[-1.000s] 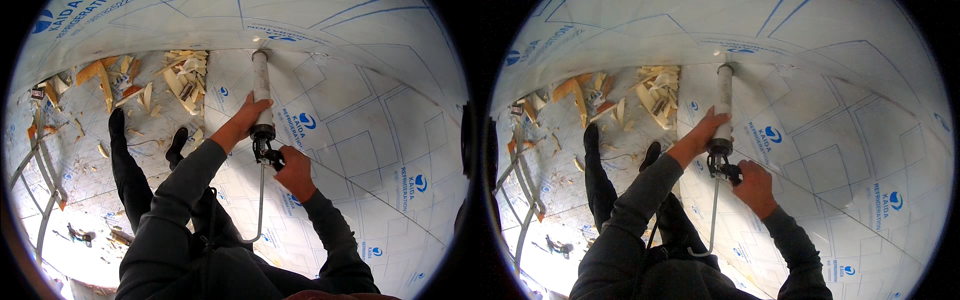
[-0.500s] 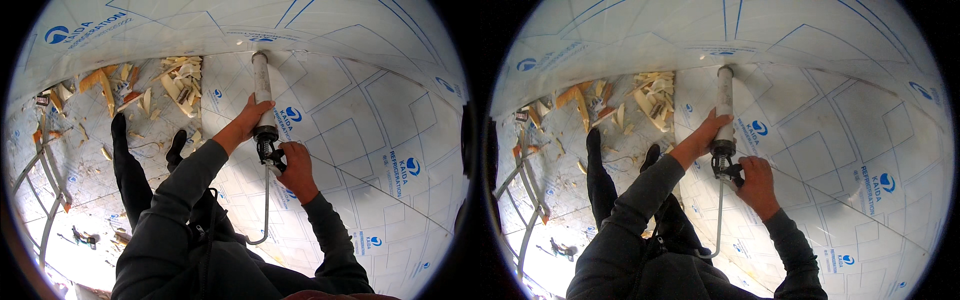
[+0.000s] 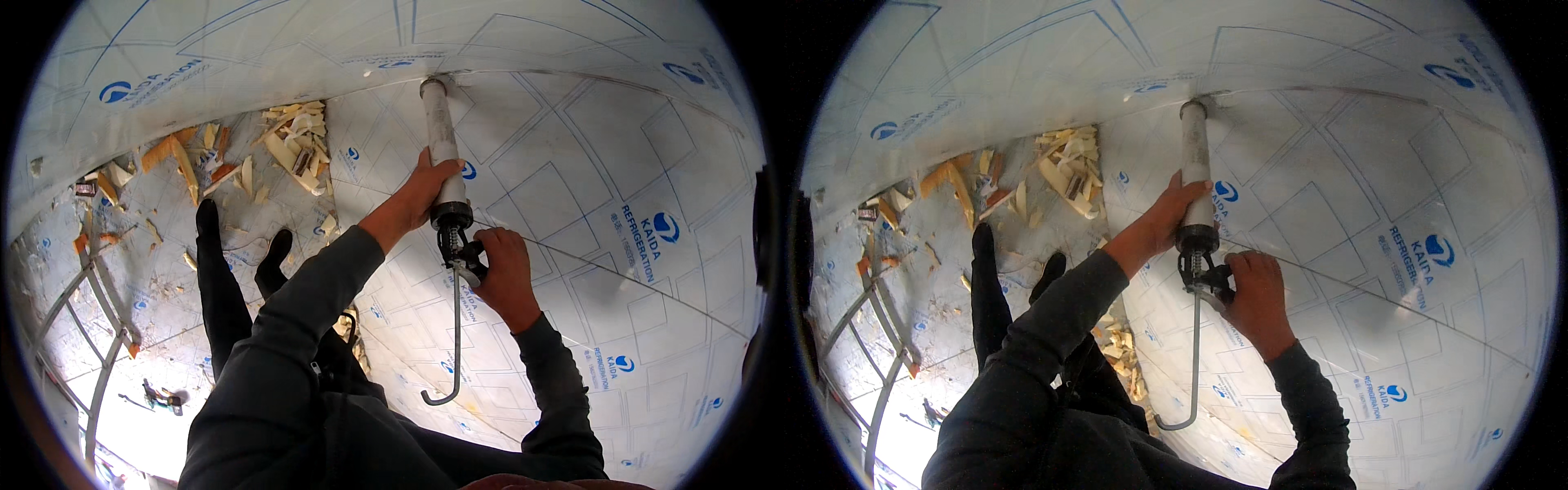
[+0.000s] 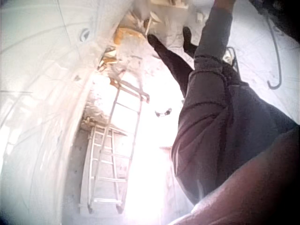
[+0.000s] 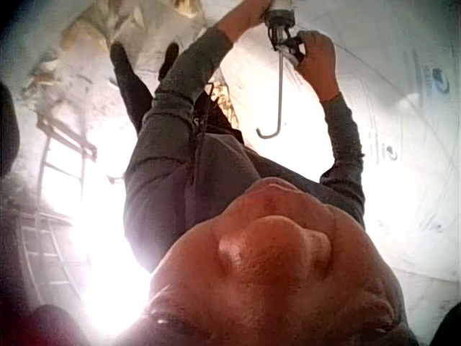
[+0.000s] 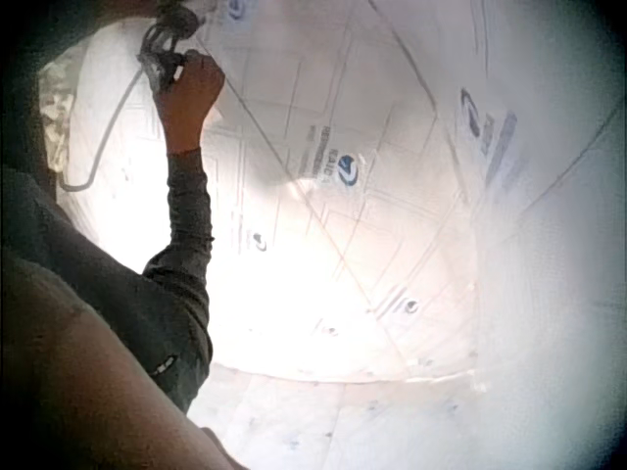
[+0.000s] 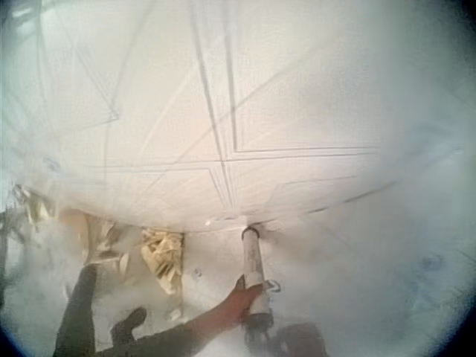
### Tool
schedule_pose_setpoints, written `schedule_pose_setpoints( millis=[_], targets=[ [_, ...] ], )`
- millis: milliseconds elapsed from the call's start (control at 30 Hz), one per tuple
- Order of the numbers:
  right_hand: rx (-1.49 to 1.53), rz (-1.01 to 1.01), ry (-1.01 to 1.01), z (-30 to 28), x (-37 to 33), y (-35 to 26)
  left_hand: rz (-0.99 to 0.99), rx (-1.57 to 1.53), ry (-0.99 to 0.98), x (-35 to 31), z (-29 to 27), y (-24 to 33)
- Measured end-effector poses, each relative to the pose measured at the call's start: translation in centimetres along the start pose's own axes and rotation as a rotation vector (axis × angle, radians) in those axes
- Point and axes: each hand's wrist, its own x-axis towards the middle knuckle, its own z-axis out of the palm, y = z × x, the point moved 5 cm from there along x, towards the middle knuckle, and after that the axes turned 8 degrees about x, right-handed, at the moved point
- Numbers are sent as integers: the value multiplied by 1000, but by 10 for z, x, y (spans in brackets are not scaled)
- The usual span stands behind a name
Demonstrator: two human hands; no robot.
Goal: The person uses a caulking gun to apply sealant along the seams of white insulation panels inside a refrigeration unit. The person moves around the interior, applying sealant to vertical and horizontal joints between the panels.
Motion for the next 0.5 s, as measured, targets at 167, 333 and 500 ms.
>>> schedule_pose_setpoints(
  millis=[167, 333, 500],
  targets=[
    [-17, -102, 106, -22, -12, 3, 43, 4, -7, -9, 21, 1],
    [-36, -53, 88, -38, -18, 1, 38, 4, -37, -13, 38, 7],
    [-37, -1, 81, -46, -25, -3, 33, -5, -34, -21, 50, 10]
  ],
)
